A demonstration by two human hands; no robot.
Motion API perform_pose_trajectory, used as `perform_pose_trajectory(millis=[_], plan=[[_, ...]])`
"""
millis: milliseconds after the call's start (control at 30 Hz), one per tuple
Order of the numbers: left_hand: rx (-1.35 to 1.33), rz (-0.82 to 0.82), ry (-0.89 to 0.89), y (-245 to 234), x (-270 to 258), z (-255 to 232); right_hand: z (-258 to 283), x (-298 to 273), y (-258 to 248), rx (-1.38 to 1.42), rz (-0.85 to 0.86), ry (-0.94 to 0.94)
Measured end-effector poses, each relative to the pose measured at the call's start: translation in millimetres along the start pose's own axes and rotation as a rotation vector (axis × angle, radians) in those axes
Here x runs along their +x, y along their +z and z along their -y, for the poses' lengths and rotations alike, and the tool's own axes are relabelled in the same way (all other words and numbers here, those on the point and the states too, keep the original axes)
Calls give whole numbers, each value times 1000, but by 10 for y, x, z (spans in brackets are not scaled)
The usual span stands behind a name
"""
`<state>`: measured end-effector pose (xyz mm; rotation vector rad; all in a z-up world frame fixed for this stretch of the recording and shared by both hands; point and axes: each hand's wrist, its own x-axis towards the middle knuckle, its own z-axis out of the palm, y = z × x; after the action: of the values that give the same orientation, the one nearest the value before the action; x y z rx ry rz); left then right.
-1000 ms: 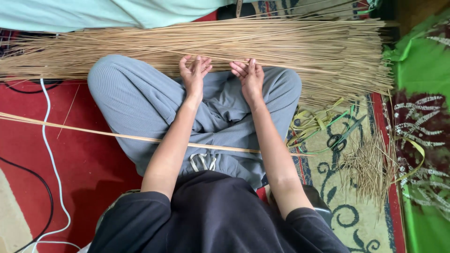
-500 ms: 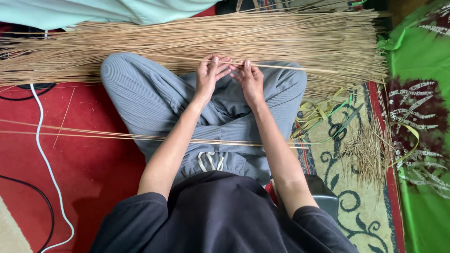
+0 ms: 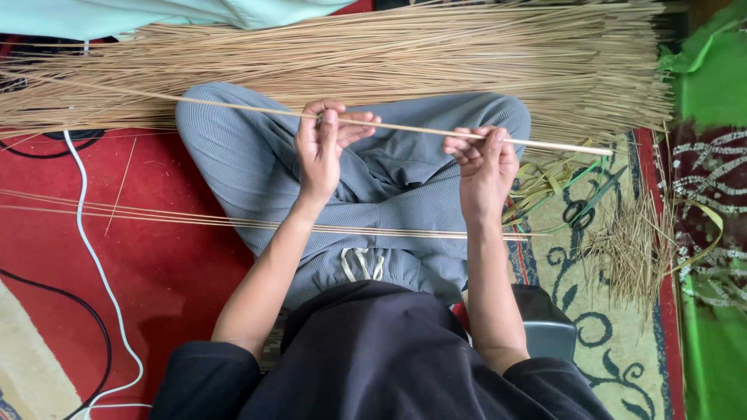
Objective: Tying and weaving thin wooden sticks together to form a bundle or mat
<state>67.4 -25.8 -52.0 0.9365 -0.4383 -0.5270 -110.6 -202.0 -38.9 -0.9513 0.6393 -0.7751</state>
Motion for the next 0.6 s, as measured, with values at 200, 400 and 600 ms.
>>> perform_pose_trajectory(millis=[200,400,600], plan=[[-29,42,-88,612,-362,-103,-126,-439,396,17,63,-44],[-66,-24,-1,576,-344,-305,135,-387,264,-6,14,-146],[-115,9,-21,564,-323,-317,145,-460,486,-121,105,-163]])
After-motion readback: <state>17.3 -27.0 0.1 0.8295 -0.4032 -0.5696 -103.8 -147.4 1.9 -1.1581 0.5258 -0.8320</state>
